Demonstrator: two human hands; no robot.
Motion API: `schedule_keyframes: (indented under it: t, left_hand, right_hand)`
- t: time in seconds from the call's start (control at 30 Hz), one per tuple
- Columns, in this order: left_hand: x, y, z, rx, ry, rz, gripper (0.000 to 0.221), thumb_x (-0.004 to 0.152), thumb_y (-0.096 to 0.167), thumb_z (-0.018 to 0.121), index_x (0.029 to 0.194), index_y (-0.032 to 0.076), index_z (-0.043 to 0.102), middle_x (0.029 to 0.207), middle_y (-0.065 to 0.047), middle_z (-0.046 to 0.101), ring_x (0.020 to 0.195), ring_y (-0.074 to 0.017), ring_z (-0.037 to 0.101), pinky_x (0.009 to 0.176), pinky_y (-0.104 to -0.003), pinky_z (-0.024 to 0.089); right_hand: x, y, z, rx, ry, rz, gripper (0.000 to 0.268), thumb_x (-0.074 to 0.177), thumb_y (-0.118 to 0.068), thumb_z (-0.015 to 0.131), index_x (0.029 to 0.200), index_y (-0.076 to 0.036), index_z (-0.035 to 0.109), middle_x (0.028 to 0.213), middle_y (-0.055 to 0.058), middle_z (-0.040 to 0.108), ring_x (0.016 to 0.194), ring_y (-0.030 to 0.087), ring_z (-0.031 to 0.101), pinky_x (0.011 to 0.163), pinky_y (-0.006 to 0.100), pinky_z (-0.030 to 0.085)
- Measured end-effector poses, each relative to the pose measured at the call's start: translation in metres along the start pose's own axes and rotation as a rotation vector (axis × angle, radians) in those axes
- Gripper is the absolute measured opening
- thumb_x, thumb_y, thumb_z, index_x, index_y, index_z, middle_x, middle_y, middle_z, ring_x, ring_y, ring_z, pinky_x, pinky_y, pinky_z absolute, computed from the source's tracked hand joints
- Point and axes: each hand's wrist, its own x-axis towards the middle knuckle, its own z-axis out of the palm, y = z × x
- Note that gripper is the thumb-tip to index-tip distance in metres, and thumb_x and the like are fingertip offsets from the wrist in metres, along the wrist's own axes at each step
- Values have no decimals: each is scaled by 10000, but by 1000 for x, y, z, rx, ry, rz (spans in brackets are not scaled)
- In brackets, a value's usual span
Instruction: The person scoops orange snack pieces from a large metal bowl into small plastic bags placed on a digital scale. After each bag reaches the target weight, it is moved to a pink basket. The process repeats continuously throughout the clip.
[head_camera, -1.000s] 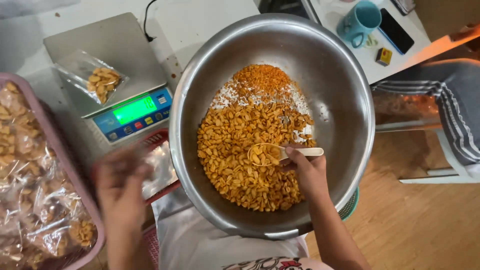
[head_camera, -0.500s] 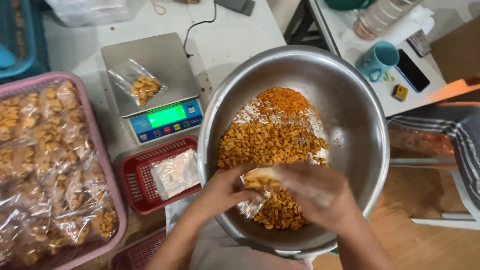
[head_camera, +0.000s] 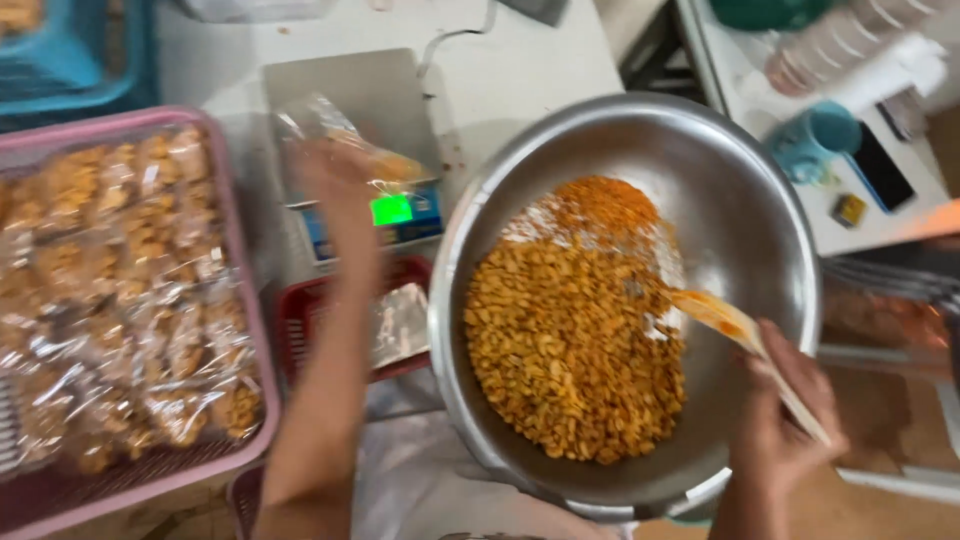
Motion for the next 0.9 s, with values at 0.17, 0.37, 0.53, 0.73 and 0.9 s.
schedule_keyframes:
  t: [0.17,0.37,0.53,0.73,0.9]
  left_hand:
    - [107,-43,-78,-480,154,-518,531,979,597,570,986,112,786,933,-223,649,914,-476,647,720,-697,488]
    - [83,-25,-243,-1385,765,221,266,1116,-76,679,1199,8,441,1105,-201,534,726,-214,491,588,-305,410]
    - [3,9,-332,-2085,-72,-251,188,1040,134,685,1191,161,576,1232,-22,658,1259,-197,658,1184,-344,552]
    - [-92,44,-368,-2274,-857,-599,426,674,-217,755,1021,22,689,966,-124,713,828,-246,717,726,-390,644]
    - [-131,53,-331,-1511,-1167,618,805,876,98,740,1547,62,297,1239,-85,707,1172,-201,690,1055,-367,509]
  right_hand:
    - [-27,72,2,-199,-179,278,206,979,-150,740,1182,-116,749,1222,59,742,1142,166,690,1027,309,521]
    - [-19,43,36,-15,-371,-75,220,982,-29,672,1190,-11,740,1171,142,754,1115,255,733,1013,375,596]
    - [-5,34,55,-170,-472,331,235,946,-208,689,1120,-90,794,1156,59,770,1074,154,723,799,311,669]
    - [-10,19,33,201,-211,471,51,927,23,737,947,64,761,941,231,760,751,229,703,611,406,644]
    - [11,-53,15,198,-236,381,153,949,-40,658,1027,59,746,982,176,735,744,222,722,622,266,644]
